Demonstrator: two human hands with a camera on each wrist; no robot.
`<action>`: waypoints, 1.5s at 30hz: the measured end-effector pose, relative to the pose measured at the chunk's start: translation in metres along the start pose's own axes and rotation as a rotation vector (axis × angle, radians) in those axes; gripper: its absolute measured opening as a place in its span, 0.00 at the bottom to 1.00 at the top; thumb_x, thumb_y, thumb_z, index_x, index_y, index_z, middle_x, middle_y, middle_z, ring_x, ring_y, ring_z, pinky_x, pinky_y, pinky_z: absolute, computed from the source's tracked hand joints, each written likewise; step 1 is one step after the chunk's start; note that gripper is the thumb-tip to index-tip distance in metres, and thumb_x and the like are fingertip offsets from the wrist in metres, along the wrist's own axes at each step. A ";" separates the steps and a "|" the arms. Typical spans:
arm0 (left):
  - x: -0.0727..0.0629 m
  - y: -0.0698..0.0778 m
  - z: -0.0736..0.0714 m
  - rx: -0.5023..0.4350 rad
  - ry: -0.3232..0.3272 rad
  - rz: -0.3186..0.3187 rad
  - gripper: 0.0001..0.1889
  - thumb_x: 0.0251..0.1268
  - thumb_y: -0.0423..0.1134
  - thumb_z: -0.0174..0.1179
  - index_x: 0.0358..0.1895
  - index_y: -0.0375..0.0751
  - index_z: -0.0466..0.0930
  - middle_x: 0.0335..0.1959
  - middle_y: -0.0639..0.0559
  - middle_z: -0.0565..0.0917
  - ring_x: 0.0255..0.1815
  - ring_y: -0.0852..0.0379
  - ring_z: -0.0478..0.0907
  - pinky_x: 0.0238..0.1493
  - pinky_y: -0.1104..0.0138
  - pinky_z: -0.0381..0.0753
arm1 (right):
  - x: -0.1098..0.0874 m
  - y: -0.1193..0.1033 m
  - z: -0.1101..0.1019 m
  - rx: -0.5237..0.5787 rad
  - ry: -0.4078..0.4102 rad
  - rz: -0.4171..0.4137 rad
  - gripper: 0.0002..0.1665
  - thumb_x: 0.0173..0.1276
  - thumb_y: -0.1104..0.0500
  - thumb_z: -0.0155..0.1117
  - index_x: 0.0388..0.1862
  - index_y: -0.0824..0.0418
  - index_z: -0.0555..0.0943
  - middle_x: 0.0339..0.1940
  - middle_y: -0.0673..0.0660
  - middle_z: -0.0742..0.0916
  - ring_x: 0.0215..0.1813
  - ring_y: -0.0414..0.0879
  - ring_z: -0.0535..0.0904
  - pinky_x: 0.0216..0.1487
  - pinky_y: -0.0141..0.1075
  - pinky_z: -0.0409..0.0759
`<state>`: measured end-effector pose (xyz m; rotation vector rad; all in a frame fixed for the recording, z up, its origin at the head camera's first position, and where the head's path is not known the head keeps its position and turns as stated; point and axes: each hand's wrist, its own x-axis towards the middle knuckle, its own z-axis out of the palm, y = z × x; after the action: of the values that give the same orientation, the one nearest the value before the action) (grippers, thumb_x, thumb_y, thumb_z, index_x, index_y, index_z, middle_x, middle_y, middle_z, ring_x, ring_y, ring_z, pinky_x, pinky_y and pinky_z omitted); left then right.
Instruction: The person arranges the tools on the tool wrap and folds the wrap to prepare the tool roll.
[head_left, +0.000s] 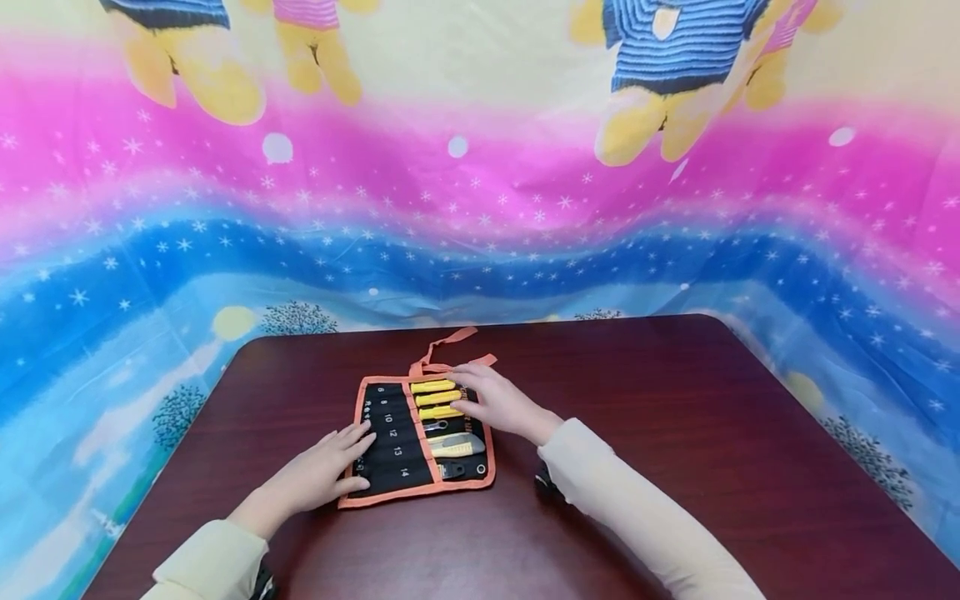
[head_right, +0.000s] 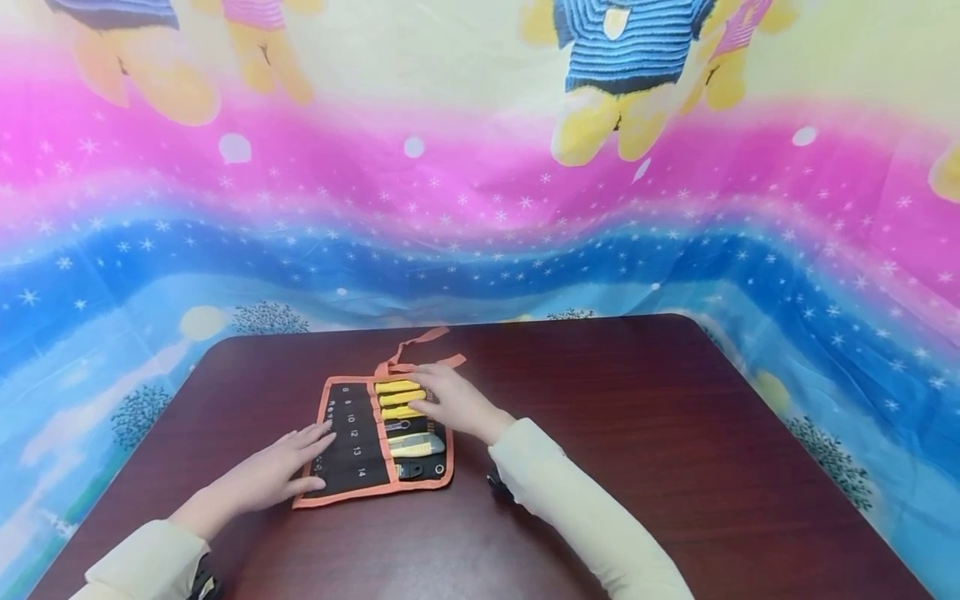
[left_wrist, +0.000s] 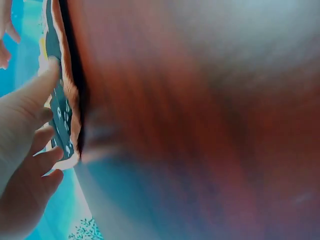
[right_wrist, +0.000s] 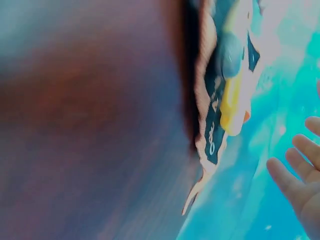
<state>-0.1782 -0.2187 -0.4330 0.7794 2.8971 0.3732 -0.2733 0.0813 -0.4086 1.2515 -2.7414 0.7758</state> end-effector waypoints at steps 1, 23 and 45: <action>-0.002 0.003 0.001 -0.014 0.005 -0.004 0.38 0.59 0.56 0.57 0.66 0.34 0.63 0.68 0.38 0.59 0.67 0.39 0.55 0.64 0.48 0.55 | -0.006 -0.003 -0.001 -0.015 -0.023 -0.017 0.34 0.66 0.47 0.58 0.67 0.62 0.66 0.67 0.58 0.68 0.68 0.50 0.59 0.62 0.44 0.64; -0.016 0.015 0.008 0.026 0.011 0.084 0.36 0.58 0.55 0.59 0.64 0.33 0.66 0.64 0.37 0.65 0.64 0.40 0.62 0.58 0.50 0.65 | -0.057 -0.023 0.014 -0.235 -0.477 -0.028 0.44 0.67 0.48 0.57 0.73 0.62 0.49 0.74 0.58 0.52 0.72 0.49 0.47 0.66 0.40 0.58; -0.003 0.001 -0.006 -0.167 0.257 0.011 0.05 0.67 0.35 0.53 0.40 0.43 0.78 0.30 0.57 0.80 0.29 0.64 0.75 0.33 0.64 0.77 | -0.042 -0.001 0.000 0.170 -0.172 0.062 0.10 0.69 0.61 0.55 0.39 0.62 0.83 0.32 0.50 0.82 0.29 0.38 0.74 0.33 0.32 0.75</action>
<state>-0.1760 -0.2208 -0.4267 0.7721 3.0413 0.7577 -0.2444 0.1101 -0.4179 1.3267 -2.9160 0.9688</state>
